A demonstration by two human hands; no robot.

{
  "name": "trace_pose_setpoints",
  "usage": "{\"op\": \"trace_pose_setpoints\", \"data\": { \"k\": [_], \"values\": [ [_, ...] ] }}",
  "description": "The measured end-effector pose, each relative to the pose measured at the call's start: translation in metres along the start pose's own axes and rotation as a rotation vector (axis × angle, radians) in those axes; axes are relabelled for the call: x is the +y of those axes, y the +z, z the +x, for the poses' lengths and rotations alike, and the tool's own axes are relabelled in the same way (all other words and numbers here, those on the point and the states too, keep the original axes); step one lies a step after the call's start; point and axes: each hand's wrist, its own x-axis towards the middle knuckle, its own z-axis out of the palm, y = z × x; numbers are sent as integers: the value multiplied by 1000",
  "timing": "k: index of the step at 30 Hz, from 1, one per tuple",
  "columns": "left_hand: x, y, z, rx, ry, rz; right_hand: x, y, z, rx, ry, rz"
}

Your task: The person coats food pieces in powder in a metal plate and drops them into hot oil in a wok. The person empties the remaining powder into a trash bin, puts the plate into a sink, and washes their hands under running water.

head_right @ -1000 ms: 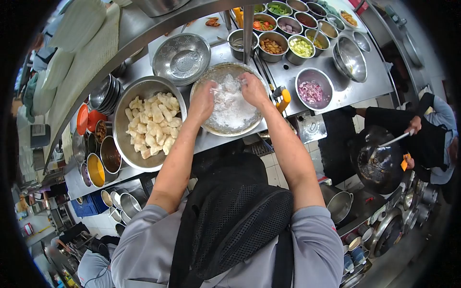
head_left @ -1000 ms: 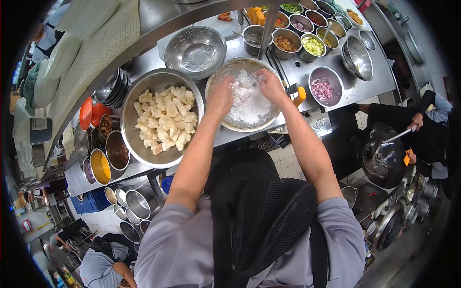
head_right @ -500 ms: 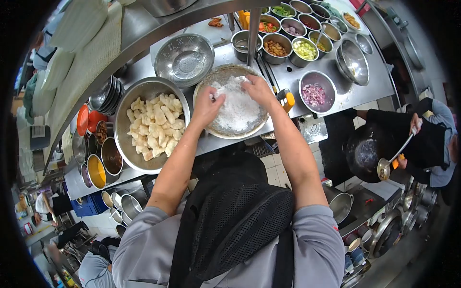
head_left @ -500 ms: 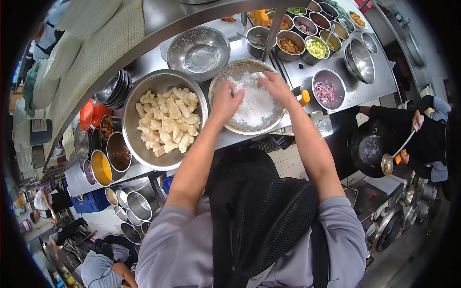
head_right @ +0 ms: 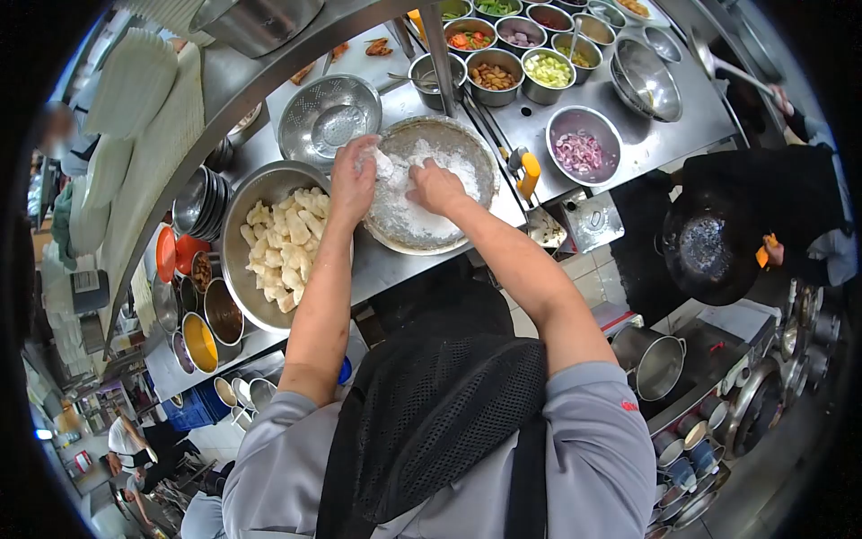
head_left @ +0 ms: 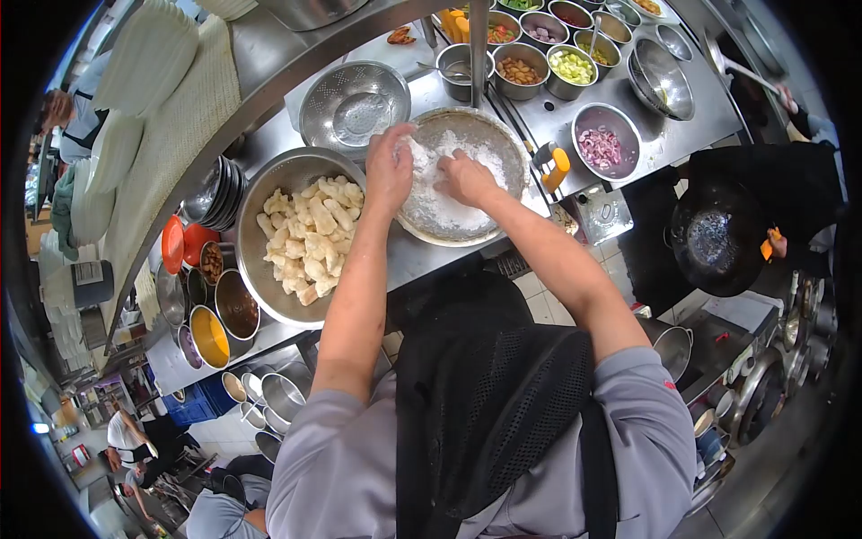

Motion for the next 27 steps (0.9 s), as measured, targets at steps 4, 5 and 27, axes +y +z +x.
{"op": "trace_pose_setpoints", "data": {
  "k": [4,5,27],
  "values": [
    [-6,-2,-4,-54,-95,60,23,6,11,81,-90,313],
    [-8,-1,-6,-51,-125,53,27,0,9,116,-116,438],
    [-22,0,1,-357,80,42,14,-43,-62,132,67,301]
  ]
}}
